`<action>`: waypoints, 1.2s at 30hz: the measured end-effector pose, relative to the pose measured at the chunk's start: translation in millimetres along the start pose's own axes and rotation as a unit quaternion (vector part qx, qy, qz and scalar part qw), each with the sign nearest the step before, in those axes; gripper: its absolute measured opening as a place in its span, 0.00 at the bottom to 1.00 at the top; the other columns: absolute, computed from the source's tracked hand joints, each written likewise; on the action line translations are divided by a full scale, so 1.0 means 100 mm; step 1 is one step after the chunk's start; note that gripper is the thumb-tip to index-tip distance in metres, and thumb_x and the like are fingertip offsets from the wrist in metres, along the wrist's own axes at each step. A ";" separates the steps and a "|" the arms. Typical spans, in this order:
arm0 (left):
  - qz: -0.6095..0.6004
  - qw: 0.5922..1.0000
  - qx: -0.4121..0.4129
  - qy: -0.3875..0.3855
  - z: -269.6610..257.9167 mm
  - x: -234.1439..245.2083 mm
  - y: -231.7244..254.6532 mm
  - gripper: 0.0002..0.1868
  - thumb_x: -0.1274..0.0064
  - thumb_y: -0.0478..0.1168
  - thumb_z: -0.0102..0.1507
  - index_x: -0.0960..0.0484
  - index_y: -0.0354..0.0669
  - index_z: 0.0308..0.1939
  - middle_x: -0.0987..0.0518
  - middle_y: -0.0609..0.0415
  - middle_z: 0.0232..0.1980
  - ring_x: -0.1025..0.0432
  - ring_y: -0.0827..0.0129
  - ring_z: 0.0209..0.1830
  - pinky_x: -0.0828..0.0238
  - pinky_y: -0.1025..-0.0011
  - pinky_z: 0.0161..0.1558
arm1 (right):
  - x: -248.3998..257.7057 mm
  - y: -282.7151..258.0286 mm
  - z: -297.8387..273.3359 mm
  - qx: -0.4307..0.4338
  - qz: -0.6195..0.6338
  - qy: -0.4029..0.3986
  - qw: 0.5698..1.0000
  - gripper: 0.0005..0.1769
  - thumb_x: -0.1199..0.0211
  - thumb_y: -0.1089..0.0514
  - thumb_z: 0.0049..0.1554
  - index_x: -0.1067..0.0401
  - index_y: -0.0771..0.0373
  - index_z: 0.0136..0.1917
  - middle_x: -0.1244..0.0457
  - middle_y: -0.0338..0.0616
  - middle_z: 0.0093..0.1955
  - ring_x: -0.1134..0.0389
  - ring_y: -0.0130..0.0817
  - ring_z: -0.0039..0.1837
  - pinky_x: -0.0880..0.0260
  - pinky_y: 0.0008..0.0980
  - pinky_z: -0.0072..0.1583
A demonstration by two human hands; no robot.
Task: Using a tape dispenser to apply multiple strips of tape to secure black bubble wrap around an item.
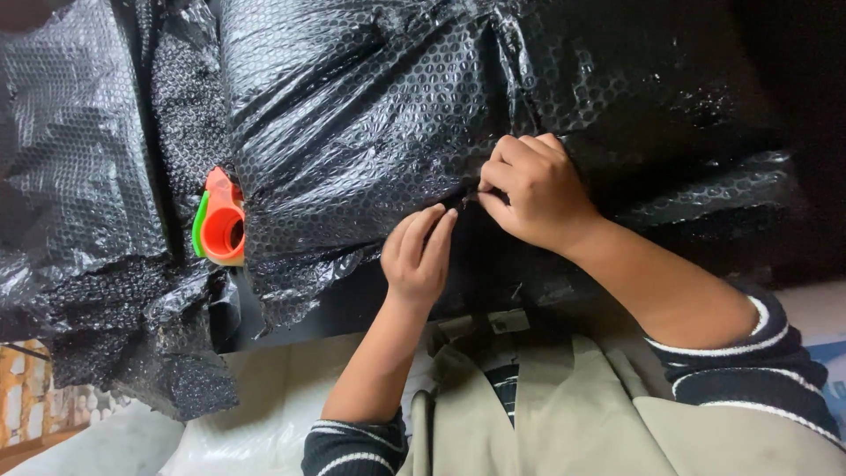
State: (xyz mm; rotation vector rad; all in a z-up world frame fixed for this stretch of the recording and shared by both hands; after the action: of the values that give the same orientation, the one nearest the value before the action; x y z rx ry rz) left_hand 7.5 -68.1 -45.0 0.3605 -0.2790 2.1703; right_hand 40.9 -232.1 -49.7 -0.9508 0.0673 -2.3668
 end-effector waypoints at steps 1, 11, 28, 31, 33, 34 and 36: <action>0.001 1.000 0.002 -0.001 0.03 0.02 -0.03 0.06 0.41 0.34 0.65 0.10 0.45 0.44 0.15 0.52 0.45 0.20 0.62 0.38 0.19 0.69 0.38 | 0.00 -0.01 0.01 0.001 0.001 -0.002 1.000 0.10 0.27 0.58 0.49 0.28 0.51 0.35 0.43 0.32 0.37 0.35 0.36 0.40 0.34 0.37 0.48; 0.064 0.997 0.046 0.003 0.15 -0.04 -0.22 0.11 0.49 0.39 0.70 0.12 0.55 0.37 0.21 0.67 0.35 0.31 0.71 0.34 0.38 0.75 0.41 | 0.42 -0.07 0.55 -0.075 0.204 -0.219 0.951 0.10 0.32 0.59 0.55 0.30 0.59 0.48 0.35 0.46 0.36 0.29 0.51 0.42 0.31 0.44 0.46; 0.064 0.995 0.030 0.067 -0.23 -0.21 -0.26 0.13 0.50 0.33 0.70 0.10 0.48 0.38 0.20 0.58 0.32 0.36 0.64 0.31 0.41 0.68 0.40 | 0.28 -0.06 0.26 0.203 0.035 -0.069 0.976 0.12 0.47 0.59 0.68 0.29 0.50 0.43 0.42 0.29 0.38 0.39 0.30 0.38 0.38 0.27 0.40; 0.084 0.994 0.045 0.057 -0.31 -0.26 -0.32 0.09 0.42 0.37 0.67 0.09 0.55 0.36 0.19 0.59 0.32 0.35 0.62 0.32 0.41 0.66 0.42 | 0.37 -0.10 0.21 0.214 -0.006 -0.059 0.975 0.16 0.51 0.63 0.67 0.36 0.53 0.36 0.49 0.31 0.34 0.44 0.32 0.37 0.42 0.29 0.39; 0.066 0.995 0.023 0.074 -0.13 -0.24 -0.27 0.16 0.55 0.29 0.71 0.10 0.45 0.41 0.21 0.57 0.31 0.39 0.66 0.31 0.44 0.68 0.42 | 0.37 -0.10 0.08 0.210 -0.070 -0.058 0.973 0.18 0.49 0.67 0.63 0.39 0.54 0.32 0.51 0.32 0.31 0.49 0.32 0.35 0.46 0.30 0.38; 0.064 0.995 0.023 0.072 -0.10 -0.22 -0.24 0.16 0.55 0.29 0.71 0.10 0.45 0.41 0.21 0.57 0.31 0.39 0.66 0.31 0.44 0.68 0.42 | 0.36 -0.09 -0.04 0.207 -0.070 -0.059 0.974 0.18 0.49 0.67 0.63 0.39 0.54 0.32 0.51 0.32 0.31 0.49 0.32 0.35 0.46 0.30 0.38; 0.103 0.994 0.017 0.043 0.01 -0.24 -0.21 0.18 0.56 0.25 0.67 0.11 0.38 0.30 0.25 0.56 0.21 0.42 0.64 0.26 0.41 0.67 0.41 | 0.32 0.04 -0.20 0.145 -0.079 -0.078 0.983 0.17 0.43 0.62 0.64 0.35 0.54 0.33 0.50 0.34 0.30 0.47 0.35 0.34 0.45 0.32 0.37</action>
State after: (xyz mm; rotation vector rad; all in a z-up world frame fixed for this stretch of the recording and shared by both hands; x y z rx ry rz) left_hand 38.3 -73.8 -50.9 0.2654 -0.2404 2.3892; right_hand 11.6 -256.0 -45.5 -1.0223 -0.4176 -2.3500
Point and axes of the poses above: each hand's wrist, its own z-axis towards the middle knuckle, its own x-axis out of the back of the hand, y = z × x, the point moved 9 cm from there along z, towards the middle knuckle
